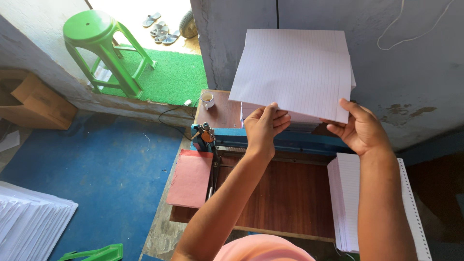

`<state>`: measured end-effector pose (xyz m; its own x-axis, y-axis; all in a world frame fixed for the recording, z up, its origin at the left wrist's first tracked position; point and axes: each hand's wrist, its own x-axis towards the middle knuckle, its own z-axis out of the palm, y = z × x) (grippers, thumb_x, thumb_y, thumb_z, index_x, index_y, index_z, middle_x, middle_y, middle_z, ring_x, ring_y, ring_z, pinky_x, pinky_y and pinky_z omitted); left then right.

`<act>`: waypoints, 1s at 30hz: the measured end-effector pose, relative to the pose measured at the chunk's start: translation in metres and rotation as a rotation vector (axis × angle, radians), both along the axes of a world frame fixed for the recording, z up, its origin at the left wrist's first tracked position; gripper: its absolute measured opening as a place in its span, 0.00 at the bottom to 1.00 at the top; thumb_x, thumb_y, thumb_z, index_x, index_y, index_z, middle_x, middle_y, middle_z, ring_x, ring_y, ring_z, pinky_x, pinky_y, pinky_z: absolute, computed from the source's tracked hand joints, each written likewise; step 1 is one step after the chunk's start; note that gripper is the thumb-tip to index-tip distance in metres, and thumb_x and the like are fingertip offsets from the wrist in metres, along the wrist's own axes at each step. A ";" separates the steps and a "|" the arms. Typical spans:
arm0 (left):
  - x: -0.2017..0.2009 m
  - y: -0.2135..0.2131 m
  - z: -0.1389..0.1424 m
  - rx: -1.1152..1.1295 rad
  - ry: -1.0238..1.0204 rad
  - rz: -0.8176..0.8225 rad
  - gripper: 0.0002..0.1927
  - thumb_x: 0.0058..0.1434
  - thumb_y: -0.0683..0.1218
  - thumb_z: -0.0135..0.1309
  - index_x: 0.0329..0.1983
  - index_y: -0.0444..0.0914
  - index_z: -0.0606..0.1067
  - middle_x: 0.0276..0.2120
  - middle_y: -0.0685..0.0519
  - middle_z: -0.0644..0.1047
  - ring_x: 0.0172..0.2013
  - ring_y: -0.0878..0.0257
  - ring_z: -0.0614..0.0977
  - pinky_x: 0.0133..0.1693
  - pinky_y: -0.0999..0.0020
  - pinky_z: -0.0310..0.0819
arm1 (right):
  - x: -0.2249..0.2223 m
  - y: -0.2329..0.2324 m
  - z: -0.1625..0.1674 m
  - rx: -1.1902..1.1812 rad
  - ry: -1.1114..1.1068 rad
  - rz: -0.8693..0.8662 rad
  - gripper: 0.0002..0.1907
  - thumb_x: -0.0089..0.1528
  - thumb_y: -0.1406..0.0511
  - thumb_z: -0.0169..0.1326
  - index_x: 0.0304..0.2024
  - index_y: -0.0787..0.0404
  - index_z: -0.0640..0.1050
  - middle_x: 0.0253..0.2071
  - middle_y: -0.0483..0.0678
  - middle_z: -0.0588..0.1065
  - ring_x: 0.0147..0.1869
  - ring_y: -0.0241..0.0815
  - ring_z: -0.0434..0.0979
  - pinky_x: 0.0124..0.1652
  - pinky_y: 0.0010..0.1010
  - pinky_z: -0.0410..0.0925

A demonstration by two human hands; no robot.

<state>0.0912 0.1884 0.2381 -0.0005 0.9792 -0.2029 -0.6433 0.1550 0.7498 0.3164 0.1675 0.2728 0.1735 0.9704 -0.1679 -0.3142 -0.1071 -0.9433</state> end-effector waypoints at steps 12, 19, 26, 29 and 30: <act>-0.024 0.032 -0.018 0.012 -0.120 0.152 0.12 0.67 0.47 0.53 0.41 0.31 0.72 0.37 0.45 0.78 0.38 0.58 0.82 0.41 0.58 0.86 | -0.004 -0.007 -0.011 0.001 -0.108 -0.049 0.14 0.66 0.66 0.55 0.49 0.71 0.76 0.41 0.54 0.79 0.40 0.37 0.82 0.32 0.23 0.78; -0.027 0.014 -0.050 0.031 -0.004 0.224 0.15 0.69 0.46 0.55 0.39 0.27 0.72 0.37 0.44 0.77 0.37 0.58 0.81 0.40 0.57 0.89 | -0.016 -0.025 -0.043 -0.026 -0.169 -0.074 0.14 0.65 0.64 0.55 0.49 0.67 0.76 0.45 0.56 0.79 0.43 0.44 0.82 0.35 0.31 0.78; -0.050 -0.046 -0.098 0.021 -0.021 0.214 0.16 0.65 0.48 0.56 0.47 0.31 0.74 0.42 0.48 0.79 0.41 0.59 0.83 0.42 0.59 0.83 | -0.035 -0.070 -0.116 0.026 -0.139 -0.038 0.17 0.64 0.62 0.55 0.52 0.65 0.77 0.47 0.56 0.79 0.46 0.46 0.83 0.38 0.36 0.81; -0.059 -0.069 -0.124 -0.038 -0.064 0.197 0.18 0.64 0.49 0.57 0.51 0.33 0.74 0.43 0.49 0.80 0.42 0.59 0.84 0.44 0.60 0.83 | -0.036 -0.085 -0.155 -0.017 -0.117 -0.007 0.19 0.63 0.60 0.56 0.53 0.64 0.77 0.46 0.55 0.80 0.45 0.45 0.83 0.38 0.37 0.80; -0.063 -0.076 -0.134 -0.076 -0.073 0.191 0.18 0.64 0.49 0.57 0.51 0.32 0.74 0.43 0.48 0.80 0.43 0.58 0.84 0.45 0.60 0.84 | -0.036 -0.091 -0.170 -0.040 -0.111 0.005 0.19 0.63 0.60 0.56 0.53 0.63 0.78 0.46 0.55 0.80 0.44 0.45 0.83 0.38 0.37 0.80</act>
<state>0.0282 0.1121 0.1039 -0.1672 0.9446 -0.2824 -0.7186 0.0794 0.6909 0.2805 0.0768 0.1025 0.1879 0.9643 -0.1863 -0.2070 -0.1466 -0.9673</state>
